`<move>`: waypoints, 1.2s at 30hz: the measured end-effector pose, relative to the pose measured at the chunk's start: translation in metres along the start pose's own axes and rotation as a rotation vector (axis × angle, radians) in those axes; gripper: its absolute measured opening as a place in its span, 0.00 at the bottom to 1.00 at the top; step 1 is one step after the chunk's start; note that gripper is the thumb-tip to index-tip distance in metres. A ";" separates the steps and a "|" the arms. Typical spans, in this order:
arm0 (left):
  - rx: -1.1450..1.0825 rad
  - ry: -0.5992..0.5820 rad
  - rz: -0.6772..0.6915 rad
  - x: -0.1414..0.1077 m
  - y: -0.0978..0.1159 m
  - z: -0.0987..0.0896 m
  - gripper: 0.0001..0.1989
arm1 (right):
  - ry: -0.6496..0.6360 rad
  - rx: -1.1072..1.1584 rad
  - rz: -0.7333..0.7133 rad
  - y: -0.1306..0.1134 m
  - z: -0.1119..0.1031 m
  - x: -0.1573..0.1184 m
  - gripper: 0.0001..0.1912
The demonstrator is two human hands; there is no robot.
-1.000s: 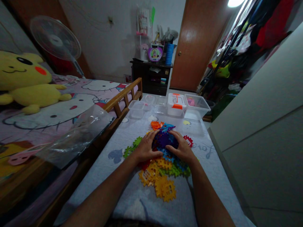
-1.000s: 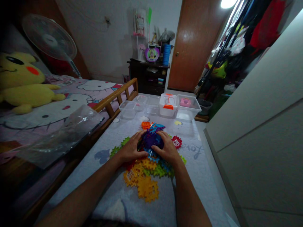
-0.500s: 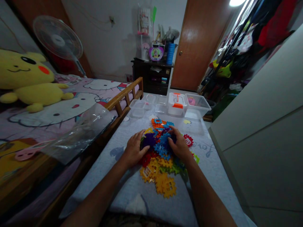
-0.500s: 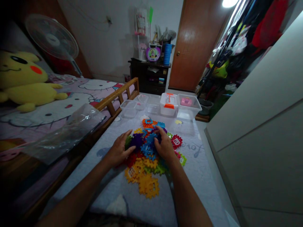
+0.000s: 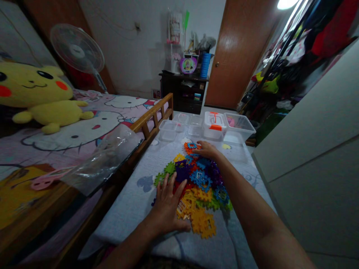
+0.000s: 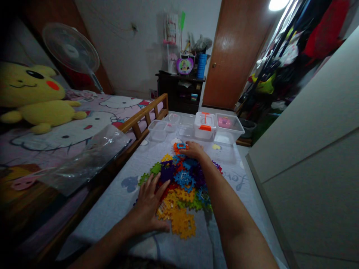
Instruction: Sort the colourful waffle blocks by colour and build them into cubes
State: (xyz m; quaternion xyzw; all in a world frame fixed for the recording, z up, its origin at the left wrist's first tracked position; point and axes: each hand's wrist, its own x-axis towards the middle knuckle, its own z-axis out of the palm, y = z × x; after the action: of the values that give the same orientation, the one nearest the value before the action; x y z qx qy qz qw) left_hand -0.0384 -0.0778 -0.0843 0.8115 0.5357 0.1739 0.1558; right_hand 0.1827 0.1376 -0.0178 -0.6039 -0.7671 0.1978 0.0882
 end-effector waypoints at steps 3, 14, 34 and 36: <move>-0.001 -0.007 0.023 -0.001 0.011 0.004 0.70 | -0.102 -0.021 0.047 -0.007 0.005 0.023 0.39; 0.030 0.101 -0.070 0.018 0.019 0.008 0.52 | -0.409 0.083 -0.209 -0.005 0.001 0.004 0.15; 0.060 0.364 0.019 0.044 0.022 -0.009 0.33 | 0.179 0.405 -0.244 0.053 -0.017 -0.151 0.20; 0.044 0.323 0.124 0.036 0.026 -0.008 0.36 | 0.227 0.408 -0.061 0.066 -0.010 -0.172 0.26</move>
State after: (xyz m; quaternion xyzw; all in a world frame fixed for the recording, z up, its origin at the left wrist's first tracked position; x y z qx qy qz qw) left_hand -0.0075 -0.0536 -0.0611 0.8079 0.5062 0.2993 0.0388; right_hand 0.2896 -0.0127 -0.0179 -0.5684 -0.7143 0.2768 0.3001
